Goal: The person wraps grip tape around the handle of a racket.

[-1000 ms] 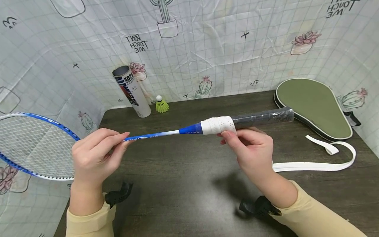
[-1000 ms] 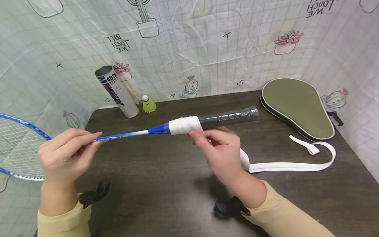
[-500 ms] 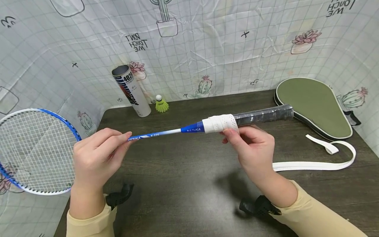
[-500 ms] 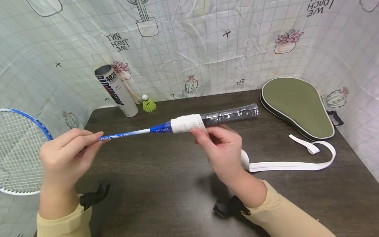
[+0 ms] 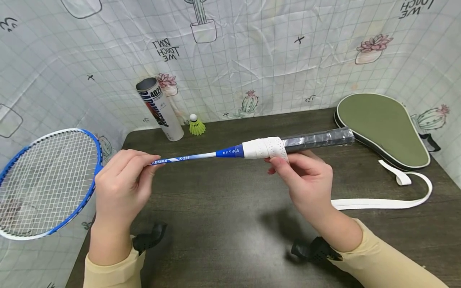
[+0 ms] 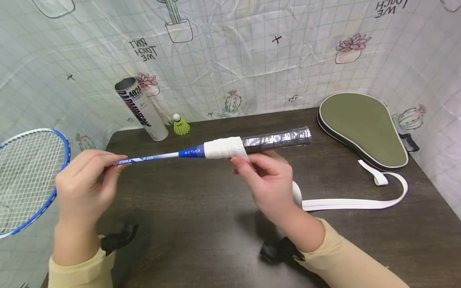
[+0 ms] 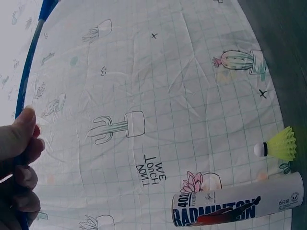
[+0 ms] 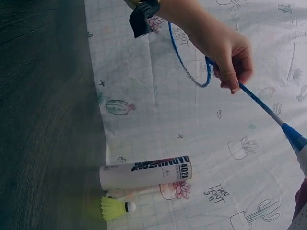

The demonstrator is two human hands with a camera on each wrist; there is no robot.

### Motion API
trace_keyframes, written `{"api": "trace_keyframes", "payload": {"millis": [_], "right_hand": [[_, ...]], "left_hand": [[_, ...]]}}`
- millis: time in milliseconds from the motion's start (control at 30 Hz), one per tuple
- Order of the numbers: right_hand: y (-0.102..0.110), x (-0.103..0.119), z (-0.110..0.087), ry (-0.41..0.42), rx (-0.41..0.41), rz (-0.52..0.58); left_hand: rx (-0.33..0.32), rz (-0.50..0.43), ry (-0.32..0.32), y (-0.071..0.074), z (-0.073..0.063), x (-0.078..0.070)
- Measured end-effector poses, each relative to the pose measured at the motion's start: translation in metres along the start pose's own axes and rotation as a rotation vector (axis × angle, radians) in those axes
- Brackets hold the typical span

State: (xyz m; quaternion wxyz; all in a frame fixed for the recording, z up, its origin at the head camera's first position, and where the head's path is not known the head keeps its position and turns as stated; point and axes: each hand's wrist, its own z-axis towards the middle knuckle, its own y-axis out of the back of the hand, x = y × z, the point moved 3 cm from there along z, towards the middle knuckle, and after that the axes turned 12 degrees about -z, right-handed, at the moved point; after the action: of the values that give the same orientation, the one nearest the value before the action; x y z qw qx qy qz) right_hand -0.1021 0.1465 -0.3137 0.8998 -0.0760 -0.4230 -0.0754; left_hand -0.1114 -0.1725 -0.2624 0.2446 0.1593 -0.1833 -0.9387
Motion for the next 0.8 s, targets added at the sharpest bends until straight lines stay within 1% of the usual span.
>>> {"api": "trace_keyframes", "payload": {"millis": [33,100,267,367,533,667,800], "right_hand": [[0.0001,-0.0003,0.0003,-0.002,0.002,0.003],[0.0008,-0.0007,0.001,-0.004,0.004,0.013],[0.0014,-0.0015,-0.0008,-0.02,0.028,0.039],[0.0001,-0.0016,-0.0024,-0.038,0.049,0.051],[-0.002,-0.0014,-0.0027,-0.029,0.075,0.051],[-0.0036,-0.0015,-0.003,-0.011,0.114,0.065],[-0.0041,-0.0024,-0.0036,-0.018,0.137,0.046]], "left_hand": [[0.008,0.0,-0.004,0.0,-0.0002,0.0003],[0.003,-0.009,-0.026,0.0004,-0.0007,0.0008],[-0.074,-0.009,-0.123,-0.001,-0.0009,0.0016],[-0.113,0.006,-0.161,-0.0034,-0.0001,0.0018],[-0.118,0.05,-0.161,-0.0046,0.0013,-0.0001],[-0.095,0.088,-0.143,-0.0026,0.0017,-0.0031],[-0.089,0.099,-0.146,-0.0014,0.0027,-0.0048]]}}
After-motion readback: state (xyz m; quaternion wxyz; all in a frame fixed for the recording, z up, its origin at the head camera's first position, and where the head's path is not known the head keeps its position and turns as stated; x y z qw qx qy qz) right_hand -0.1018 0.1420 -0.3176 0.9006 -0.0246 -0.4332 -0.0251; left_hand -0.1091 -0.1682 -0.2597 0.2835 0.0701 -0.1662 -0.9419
